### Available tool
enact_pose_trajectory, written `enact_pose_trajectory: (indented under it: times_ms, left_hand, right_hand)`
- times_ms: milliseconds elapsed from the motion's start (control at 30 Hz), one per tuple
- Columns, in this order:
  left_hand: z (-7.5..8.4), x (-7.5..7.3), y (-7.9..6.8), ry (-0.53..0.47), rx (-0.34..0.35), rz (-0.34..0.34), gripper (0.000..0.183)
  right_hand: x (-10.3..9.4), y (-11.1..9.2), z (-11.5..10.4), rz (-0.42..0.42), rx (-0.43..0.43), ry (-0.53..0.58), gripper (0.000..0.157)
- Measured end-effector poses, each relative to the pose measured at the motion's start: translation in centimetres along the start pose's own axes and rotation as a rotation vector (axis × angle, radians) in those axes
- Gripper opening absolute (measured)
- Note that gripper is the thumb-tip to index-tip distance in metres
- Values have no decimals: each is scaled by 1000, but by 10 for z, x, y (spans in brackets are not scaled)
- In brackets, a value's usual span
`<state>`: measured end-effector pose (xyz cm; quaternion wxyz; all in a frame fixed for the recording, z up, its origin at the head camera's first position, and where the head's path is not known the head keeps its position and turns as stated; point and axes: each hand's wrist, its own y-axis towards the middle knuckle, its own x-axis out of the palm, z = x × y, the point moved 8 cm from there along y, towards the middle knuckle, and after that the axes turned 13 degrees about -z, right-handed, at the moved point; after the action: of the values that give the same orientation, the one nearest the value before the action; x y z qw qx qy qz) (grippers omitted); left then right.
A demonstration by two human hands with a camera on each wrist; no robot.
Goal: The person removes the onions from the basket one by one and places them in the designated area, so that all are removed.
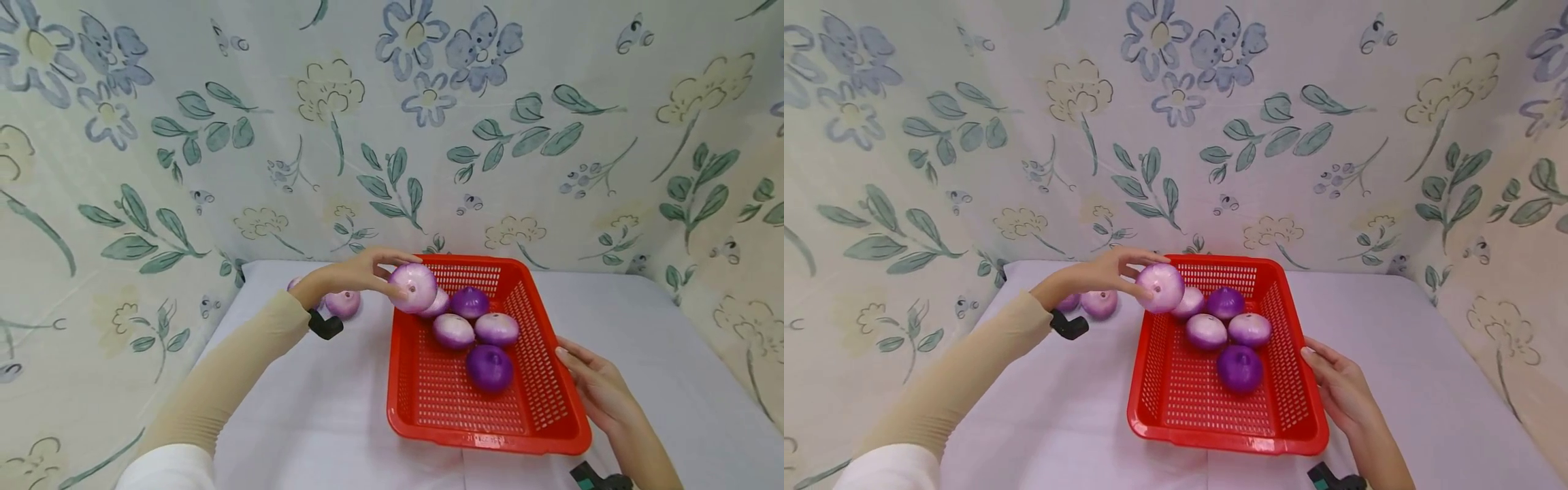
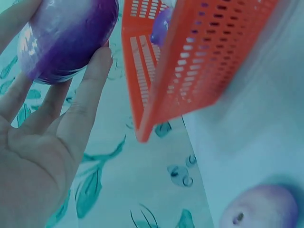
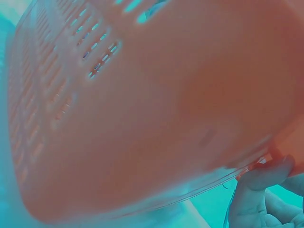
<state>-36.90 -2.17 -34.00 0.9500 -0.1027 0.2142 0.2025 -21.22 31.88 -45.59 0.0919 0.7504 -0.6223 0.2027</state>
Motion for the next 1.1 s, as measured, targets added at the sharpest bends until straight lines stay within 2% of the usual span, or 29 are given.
enact_pose_trajectory:
  times_ms: [333, 567, 733, 933, 1100]
  left_hand:
    - [-26, -35, -48, -15, -45, 175, 68]
    - [-46, -58, -87, -58, -114, 289, 70]
    - [-65, -72, -107, -99, -135, 373, 68]
    - [-89, -88, -135, -77, -164, 474, 68]
    - [-107, -97, -158, -118, -180, 532, 73]
  right_hand:
    - [-2, -1, 1, 57, 64, -31, 26]
    - [-3, -1, 2, 76, 91, -28, 25]
    - [-4, -2, 1, 65, 82, -21, 26]
    - [-3, -2, 1, 49, 70, -25, 27]
    - [-3, -1, 2, 52, 78, -35, 27]
